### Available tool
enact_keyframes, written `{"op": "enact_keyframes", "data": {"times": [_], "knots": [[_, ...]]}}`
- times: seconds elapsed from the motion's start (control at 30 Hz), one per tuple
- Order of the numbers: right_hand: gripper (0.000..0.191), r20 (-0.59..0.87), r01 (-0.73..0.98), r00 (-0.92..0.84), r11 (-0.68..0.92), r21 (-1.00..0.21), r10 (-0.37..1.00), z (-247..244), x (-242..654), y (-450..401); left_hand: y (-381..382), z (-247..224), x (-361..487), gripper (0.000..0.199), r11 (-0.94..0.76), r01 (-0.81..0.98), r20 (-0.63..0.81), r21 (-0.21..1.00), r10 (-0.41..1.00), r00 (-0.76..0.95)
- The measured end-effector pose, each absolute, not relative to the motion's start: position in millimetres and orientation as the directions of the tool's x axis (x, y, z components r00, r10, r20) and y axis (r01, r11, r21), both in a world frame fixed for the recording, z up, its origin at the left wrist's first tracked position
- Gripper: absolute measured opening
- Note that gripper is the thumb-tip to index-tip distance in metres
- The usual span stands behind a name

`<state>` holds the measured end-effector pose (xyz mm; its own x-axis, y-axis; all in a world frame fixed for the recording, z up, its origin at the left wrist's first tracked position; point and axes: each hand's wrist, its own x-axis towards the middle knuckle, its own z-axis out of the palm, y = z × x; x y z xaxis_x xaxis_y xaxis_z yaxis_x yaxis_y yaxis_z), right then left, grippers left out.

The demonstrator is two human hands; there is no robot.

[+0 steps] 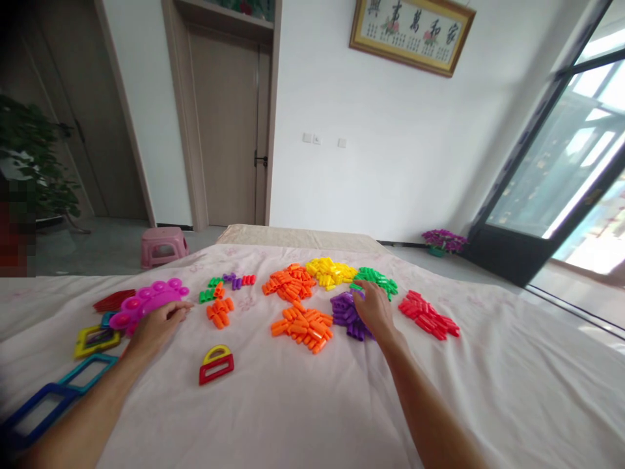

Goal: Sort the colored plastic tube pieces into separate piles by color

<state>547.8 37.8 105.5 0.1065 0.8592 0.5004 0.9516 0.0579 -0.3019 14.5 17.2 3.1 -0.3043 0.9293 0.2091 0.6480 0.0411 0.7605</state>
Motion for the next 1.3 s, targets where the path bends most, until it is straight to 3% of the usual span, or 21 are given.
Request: {"op": "enact_keyframes", "data": {"times": [0.23,0.43,0.63,0.77,0.97,1.13,1.3], "knots": [[0.032,0.4,0.753,-0.262,0.445,-0.484,0.878,113.0,430.1,40.6,11.2,14.1,22.9,0.035,0.04,0.651,0.224,0.758,0.922,-0.317],[0.025,0.164,0.75,-0.476,0.496,-0.437,0.864,105.4,312.8,29.8,8.8,17.9,25.6,0.035,0.039,0.656,0.229,0.754,0.92,-0.318],[0.047,0.091,0.843,-0.465,0.472,-0.259,0.881,84.2,246.3,23.7,6.9,20.3,26.5,0.036,0.025,0.674,0.242,0.738,0.923,-0.298],[0.033,0.087,0.847,-0.487,0.494,-0.195,0.869,74.8,240.4,24.4,6.9,19.8,26.0,0.035,0.03,0.663,0.237,0.748,0.921,-0.309],[0.03,0.107,0.819,-0.471,0.479,-0.315,0.875,79.4,283.1,34.3,11.2,13.4,21.7,0.035,0.023,0.662,0.241,0.749,0.921,-0.305],[0.027,0.27,0.869,-0.277,0.36,-0.34,0.922,100.0,341.9,73.4,11.5,13.1,22.0,0.035,0.028,0.661,0.235,0.75,0.923,-0.305],[0.039,0.356,0.931,-0.069,0.188,-0.314,0.932,115.0,374.0,104.3,8.0,18.9,26.0,0.034,0.039,0.667,0.231,0.744,0.922,-0.311]]}}
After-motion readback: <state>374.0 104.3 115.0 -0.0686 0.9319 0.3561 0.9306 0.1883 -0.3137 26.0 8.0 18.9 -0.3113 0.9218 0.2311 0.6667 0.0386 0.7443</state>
